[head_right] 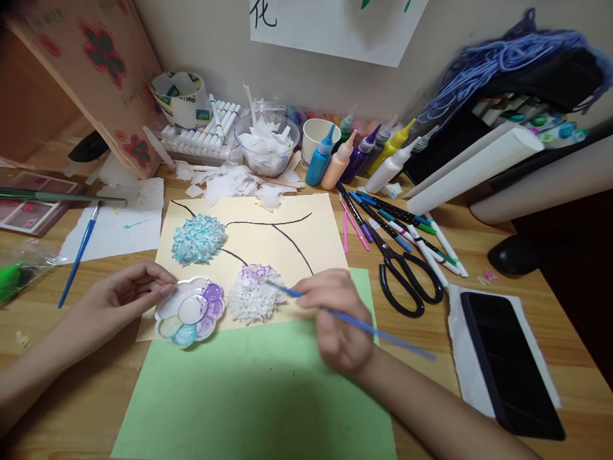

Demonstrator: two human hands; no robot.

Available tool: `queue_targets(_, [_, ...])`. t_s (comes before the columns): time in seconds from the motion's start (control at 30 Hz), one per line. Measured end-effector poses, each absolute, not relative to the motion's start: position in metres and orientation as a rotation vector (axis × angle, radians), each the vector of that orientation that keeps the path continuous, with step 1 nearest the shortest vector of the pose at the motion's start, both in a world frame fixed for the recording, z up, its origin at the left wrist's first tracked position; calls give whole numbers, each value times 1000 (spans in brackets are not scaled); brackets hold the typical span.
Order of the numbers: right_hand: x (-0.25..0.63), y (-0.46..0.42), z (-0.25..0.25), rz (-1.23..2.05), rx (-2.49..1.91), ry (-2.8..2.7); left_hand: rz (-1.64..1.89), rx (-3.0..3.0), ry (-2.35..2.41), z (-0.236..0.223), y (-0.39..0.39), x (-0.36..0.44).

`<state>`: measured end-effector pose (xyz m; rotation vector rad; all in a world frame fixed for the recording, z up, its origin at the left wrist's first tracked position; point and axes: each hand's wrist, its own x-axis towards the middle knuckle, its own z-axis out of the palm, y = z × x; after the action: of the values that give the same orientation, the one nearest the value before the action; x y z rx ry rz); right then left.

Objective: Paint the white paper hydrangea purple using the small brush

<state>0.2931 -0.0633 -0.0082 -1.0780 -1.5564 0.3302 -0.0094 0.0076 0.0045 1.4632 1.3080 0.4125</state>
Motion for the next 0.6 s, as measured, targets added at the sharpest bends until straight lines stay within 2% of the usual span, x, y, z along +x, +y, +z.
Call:
queue_targets(0.07, [300, -54, -13, 313, -1021, -1268, 416, 1454, 1303, 4, 8, -10])
queue_targets(0.17, [306, -42, -18, 347, -1039, -1123, 435, 1449, 1307, 4, 8, -9])
queue_targets(0.33, [307, -40, -22, 517, -1086, -1189, 386, 1443, 1356, 11, 8, -5])
queue_targets(0.6, [308, -44, -23, 545, -1104, -1277, 350, 1448, 1384, 13, 8, -5])
